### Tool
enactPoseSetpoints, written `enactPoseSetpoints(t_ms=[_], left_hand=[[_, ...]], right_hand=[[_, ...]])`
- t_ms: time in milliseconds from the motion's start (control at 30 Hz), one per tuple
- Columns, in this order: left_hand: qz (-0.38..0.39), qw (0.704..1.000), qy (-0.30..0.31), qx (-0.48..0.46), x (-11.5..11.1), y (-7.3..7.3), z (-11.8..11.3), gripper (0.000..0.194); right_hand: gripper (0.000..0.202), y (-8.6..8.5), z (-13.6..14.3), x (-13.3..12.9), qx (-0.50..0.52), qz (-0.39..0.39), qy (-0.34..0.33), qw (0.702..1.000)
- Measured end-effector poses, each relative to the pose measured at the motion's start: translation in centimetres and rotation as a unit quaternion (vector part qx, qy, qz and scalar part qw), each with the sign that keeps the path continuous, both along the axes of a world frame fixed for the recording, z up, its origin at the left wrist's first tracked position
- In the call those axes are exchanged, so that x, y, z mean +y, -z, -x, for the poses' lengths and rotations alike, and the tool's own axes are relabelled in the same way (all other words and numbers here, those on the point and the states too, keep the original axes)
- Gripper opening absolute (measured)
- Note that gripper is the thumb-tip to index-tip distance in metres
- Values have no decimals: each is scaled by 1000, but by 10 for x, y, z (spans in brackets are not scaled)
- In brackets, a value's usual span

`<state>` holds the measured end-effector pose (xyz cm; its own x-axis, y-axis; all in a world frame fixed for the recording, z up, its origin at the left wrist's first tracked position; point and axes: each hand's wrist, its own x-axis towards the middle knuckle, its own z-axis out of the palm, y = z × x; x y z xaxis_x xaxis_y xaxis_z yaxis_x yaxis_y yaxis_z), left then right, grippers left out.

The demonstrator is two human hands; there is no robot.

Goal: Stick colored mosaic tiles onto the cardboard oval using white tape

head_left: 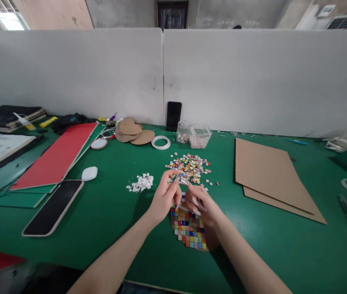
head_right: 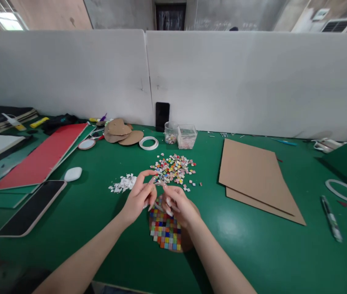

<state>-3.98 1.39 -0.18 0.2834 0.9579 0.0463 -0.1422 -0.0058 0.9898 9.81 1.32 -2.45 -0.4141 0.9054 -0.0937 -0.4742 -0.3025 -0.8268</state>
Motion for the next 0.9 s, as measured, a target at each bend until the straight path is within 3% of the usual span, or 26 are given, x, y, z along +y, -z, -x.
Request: enactPoseSetpoints(t_ms=[200, 433, 667, 900], left_hand=[[-1, 999, 35, 9, -5, -1, -2, 30], [23, 997, 73, -2, -5, -4, -2, 37], [30, 998, 49, 21, -3, -2, -3, 37], [-50, 991, -32, 121, -4, 8, 0, 25]], right_hand=[[48, 1, 1, -3, 69, 78, -90, 991], [45, -2, 1, -5, 58, 50, -116, 990], [33, -2, -2, -5, 74, 47, -132, 987], [33, -9, -1, -5, 48, 33, -129, 990]])
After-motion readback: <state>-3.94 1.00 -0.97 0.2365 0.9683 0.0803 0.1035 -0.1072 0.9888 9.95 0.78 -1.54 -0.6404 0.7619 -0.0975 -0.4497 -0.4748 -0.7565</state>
